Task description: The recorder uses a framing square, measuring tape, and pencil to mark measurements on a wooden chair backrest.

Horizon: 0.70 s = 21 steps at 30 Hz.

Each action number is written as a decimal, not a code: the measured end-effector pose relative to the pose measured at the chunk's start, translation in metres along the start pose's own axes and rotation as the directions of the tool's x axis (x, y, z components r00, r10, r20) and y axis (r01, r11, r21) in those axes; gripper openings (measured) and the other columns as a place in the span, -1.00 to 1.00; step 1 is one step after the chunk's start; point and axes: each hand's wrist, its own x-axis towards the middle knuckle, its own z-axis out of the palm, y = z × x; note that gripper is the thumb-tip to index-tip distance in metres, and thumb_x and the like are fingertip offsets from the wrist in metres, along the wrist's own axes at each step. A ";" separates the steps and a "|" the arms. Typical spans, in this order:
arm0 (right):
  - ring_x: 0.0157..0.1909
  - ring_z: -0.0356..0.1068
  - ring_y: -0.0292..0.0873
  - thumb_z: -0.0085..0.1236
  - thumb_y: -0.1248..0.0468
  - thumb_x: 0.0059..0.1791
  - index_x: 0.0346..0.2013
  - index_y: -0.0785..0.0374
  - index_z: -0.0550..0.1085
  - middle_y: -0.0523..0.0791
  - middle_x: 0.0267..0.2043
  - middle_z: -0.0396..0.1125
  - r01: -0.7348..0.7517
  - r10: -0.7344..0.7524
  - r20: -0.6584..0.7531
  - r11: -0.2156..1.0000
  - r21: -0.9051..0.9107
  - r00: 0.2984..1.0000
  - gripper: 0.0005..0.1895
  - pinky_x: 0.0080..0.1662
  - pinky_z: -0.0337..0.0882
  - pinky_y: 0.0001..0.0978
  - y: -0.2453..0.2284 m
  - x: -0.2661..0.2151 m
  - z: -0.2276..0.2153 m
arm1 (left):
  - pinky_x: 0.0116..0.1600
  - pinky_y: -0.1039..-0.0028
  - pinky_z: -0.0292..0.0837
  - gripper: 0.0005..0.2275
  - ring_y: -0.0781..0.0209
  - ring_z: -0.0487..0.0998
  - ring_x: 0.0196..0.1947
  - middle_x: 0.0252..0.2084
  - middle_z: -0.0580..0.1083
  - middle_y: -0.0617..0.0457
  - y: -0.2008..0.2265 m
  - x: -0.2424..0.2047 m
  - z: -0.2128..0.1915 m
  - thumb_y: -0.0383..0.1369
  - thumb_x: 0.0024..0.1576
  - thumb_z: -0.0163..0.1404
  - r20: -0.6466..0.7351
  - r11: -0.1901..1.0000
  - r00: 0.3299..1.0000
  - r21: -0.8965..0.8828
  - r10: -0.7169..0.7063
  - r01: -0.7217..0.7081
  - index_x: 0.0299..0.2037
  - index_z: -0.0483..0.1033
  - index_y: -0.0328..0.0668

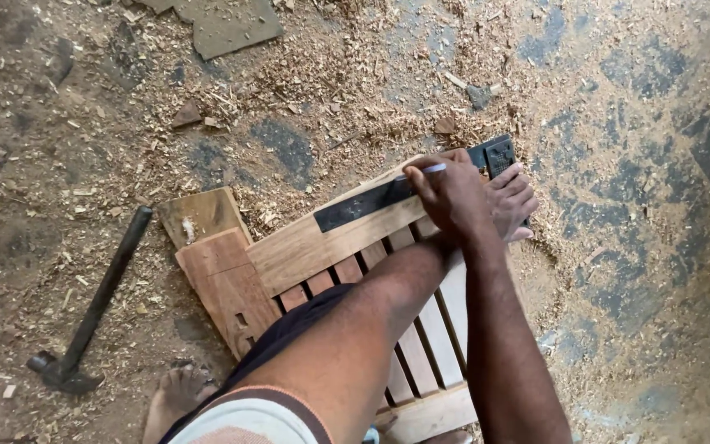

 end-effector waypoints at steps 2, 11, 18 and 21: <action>0.06 0.33 0.01 0.13 0.03 0.06 -0.09 0.04 0.65 -0.04 -0.12 0.50 -0.066 0.065 -0.013 0.996 -0.055 0.998 -0.73 0.07 0.38 -0.07 -0.011 0.001 -0.009 | 0.56 0.06 -0.03 -0.41 0.01 0.38 0.18 0.05 0.44 -0.03 -0.001 0.009 -0.002 0.24 0.24 -0.17 0.322 0.999 0.946 0.017 0.035 -0.043 0.05 0.44 -0.19; -0.05 0.40 -0.07 0.17 0.03 0.03 -0.08 -0.02 0.65 -0.02 0.02 0.43 -0.072 0.072 -0.004 0.996 -0.046 0.997 -0.74 0.02 0.40 -0.08 0.041 0.006 -0.011 | 0.44 0.09 0.13 -0.32 0.06 0.40 0.09 -0.02 0.41 -0.02 -0.003 0.014 -0.069 0.32 0.14 -0.19 0.478 0.985 0.866 0.152 -0.144 0.080 0.04 0.40 -0.22; 0.00 0.36 -0.16 0.24 0.06 -0.02 -0.19 -0.02 0.64 -0.21 -0.06 0.55 0.145 -0.208 -0.133 0.914 -0.378 0.969 -0.82 0.06 0.33 -0.22 0.010 -0.004 0.005 | 0.27 0.21 0.33 -0.04 0.03 0.44 0.10 0.11 0.37 -0.16 -0.014 0.038 -0.147 0.48 -0.04 -0.13 0.726 0.771 0.323 0.439 -0.607 0.461 0.19 0.34 -0.39; -0.03 0.40 -0.11 0.22 0.11 0.06 -0.22 0.13 0.60 -0.12 -0.13 0.54 0.280 -0.295 -0.017 0.923 -0.263 0.955 -0.83 0.09 0.40 -0.15 -0.025 -0.008 0.024 | 0.46 0.05 0.10 -0.35 -0.03 0.38 0.17 0.02 0.45 -0.08 -0.008 0.007 -0.029 0.27 0.18 -0.19 0.141 0.976 0.977 0.122 0.161 -0.179 0.02 0.46 -0.26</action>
